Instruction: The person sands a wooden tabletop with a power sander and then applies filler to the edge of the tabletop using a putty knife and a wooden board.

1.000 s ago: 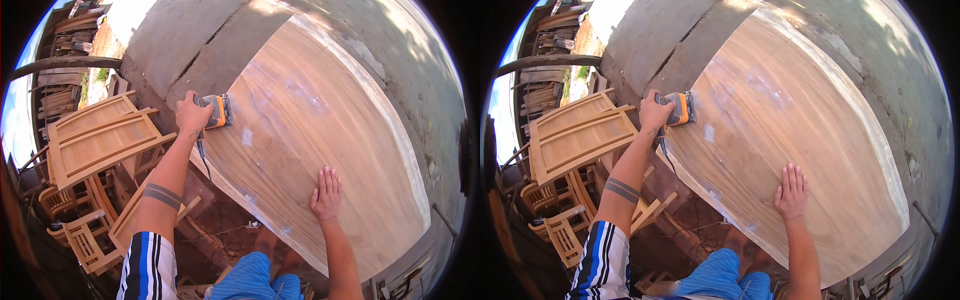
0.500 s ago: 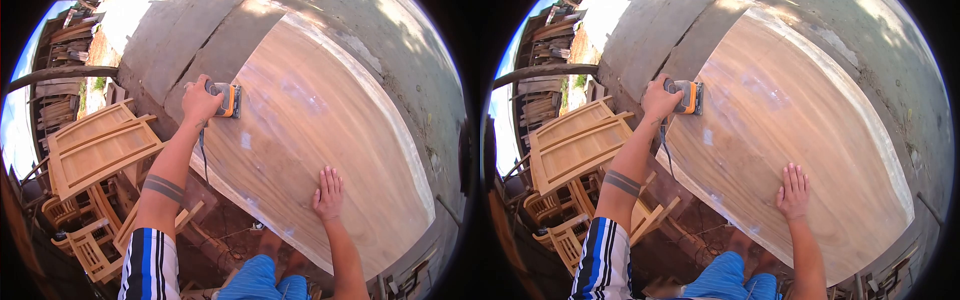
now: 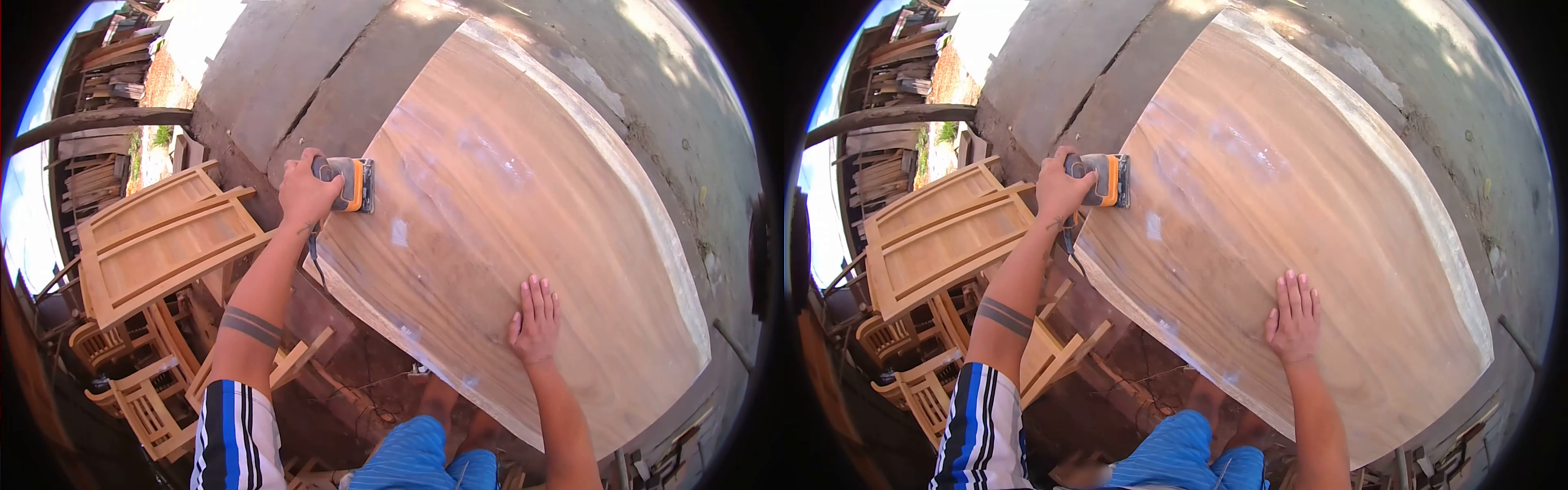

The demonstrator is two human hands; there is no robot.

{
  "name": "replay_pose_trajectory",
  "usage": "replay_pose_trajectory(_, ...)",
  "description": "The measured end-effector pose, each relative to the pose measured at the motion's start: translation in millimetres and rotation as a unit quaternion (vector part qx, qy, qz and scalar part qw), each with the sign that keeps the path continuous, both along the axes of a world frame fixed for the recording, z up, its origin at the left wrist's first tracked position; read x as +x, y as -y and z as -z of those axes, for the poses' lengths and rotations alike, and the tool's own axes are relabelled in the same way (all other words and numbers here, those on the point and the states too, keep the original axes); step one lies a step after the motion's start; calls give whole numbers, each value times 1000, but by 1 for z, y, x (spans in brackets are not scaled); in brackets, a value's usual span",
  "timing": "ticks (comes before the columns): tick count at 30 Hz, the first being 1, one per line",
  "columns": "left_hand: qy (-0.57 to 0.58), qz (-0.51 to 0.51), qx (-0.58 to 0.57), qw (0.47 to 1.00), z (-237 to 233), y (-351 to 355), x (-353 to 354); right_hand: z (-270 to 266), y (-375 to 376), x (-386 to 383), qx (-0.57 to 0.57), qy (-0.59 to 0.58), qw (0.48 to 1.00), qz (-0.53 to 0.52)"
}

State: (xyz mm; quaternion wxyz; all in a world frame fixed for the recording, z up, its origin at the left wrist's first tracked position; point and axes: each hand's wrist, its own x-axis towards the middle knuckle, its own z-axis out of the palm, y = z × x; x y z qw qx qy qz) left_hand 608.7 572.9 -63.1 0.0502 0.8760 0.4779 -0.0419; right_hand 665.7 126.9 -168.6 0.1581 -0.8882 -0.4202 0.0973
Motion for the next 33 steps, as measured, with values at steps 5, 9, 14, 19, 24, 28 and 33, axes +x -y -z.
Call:
replay_pose_trajectory(5, 2, 31, -24, 999, -5, -6, 61, 0, -1, -1, -2, 7, 1000, -1)
replay_pose_trajectory(9, 0, 0, -31, 1000, -7, -1, 13, 0, -1, 1, -5, 5, 1000, -6)
replay_pose_trajectory(14, -5, -41, -36, 998, -2, 5, -69, 0, 0, 0, -8, 3, 1000, -5)
replay_pose_trajectory(19, -1, -5, -12, 1000, 1, -11, -18, 1, -1, 0, -3, 5, 1000, -2)
replay_pose_trajectory(24, 22, 31, -25, 999, -4, -11, 58, 0, 0, -2, -8, 10, 1000, -2)
replay_pose_trajectory(28, 14, 41, -34, 998, -5, 0, 19, 0, -1, 0, -12, 8, 1000, -10)
replay_pose_trajectory(33, 10, 14, -27, 999, -2, 21, -78, 3, 1, -1, -8, 3, 1000, -11)
